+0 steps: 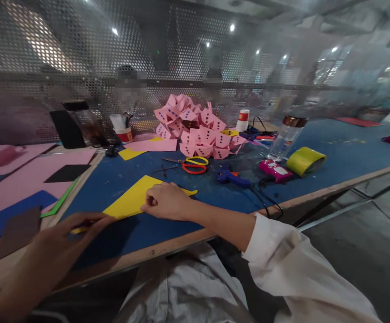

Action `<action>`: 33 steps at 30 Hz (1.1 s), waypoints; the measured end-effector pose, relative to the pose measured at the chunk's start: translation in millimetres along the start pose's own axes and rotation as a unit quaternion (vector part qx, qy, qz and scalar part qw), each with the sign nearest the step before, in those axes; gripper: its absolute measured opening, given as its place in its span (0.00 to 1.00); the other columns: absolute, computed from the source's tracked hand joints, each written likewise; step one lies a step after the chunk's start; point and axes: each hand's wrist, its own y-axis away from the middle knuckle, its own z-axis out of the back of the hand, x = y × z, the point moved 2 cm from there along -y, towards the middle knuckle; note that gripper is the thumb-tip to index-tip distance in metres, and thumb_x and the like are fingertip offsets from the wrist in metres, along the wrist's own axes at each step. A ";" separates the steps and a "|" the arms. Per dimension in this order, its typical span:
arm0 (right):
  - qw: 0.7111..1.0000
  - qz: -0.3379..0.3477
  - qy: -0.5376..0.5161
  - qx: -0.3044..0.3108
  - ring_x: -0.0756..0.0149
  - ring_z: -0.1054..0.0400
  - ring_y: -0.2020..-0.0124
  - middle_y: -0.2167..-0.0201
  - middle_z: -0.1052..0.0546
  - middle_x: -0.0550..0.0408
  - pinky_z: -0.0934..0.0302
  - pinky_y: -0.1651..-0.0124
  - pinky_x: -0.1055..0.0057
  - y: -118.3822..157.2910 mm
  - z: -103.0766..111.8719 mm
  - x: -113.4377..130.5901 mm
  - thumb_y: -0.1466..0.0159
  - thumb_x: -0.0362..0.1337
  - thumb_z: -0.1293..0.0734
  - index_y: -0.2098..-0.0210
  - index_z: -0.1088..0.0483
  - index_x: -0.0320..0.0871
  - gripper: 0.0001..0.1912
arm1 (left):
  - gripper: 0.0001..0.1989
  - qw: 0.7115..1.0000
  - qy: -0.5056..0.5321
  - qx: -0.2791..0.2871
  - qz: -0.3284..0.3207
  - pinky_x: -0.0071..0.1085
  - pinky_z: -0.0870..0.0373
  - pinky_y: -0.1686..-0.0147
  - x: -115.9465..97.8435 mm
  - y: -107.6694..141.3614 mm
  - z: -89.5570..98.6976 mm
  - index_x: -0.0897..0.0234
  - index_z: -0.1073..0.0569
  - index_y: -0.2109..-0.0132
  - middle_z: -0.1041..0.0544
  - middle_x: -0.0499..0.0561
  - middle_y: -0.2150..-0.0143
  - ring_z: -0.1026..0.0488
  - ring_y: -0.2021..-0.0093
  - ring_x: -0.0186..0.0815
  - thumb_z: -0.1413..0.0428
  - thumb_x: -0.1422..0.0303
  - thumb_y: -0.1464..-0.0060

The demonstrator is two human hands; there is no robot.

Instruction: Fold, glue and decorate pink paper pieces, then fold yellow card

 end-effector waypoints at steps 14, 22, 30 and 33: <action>0.999 -0.037 0.027 -0.003 0.62 0.32 0.60 0.65 0.23 0.56 0.48 0.61 0.67 -9.4 -8.7 15.2 0.41 0.44 0.31 0.69 0.29 0.45 0.09 | 0.12 0.994 -0.071 0.080 -0.003 0.33 0.36 0.66 -19.6 -37.7 -27.1 0.61 0.25 0.64 0.21 0.51 0.66 0.25 0.65 0.42 0.48 0.59 0.45; 0.998 -0.050 0.040 0.002 0.62 0.32 0.62 0.67 0.24 0.58 0.48 0.62 0.67 -11.9 -8.8 21.8 0.43 0.42 0.33 0.70 0.29 0.46 0.06 | 0.10 0.994 -0.054 0.091 0.006 0.33 0.35 0.63 -9.8 -41.2 -31.7 0.59 0.25 0.62 0.21 0.51 0.65 0.25 0.62 0.43 0.48 0.61 0.47; 0.997 -0.069 0.041 0.010 0.63 0.34 0.63 0.66 0.23 0.58 0.50 0.64 0.68 -2.6 0.4 13.6 0.43 0.39 0.32 0.70 0.30 0.45 0.05 | 0.09 0.996 0.004 0.087 -0.020 0.33 0.31 0.63 -2.4 -42.1 -34.1 0.60 0.25 0.62 0.20 0.52 0.64 0.24 0.64 0.42 0.46 0.62 0.48; 0.996 -0.080 0.045 -0.003 0.64 0.35 0.64 0.68 0.24 0.59 0.52 0.64 0.68 4.1 3.0 3.7 0.44 0.38 0.32 0.70 0.30 0.45 0.04 | 0.09 0.997 0.026 0.065 -0.023 0.34 0.30 0.62 4.2 -42.2 -34.0 0.60 0.25 0.64 0.20 0.52 0.64 0.24 0.63 0.43 0.44 0.60 0.49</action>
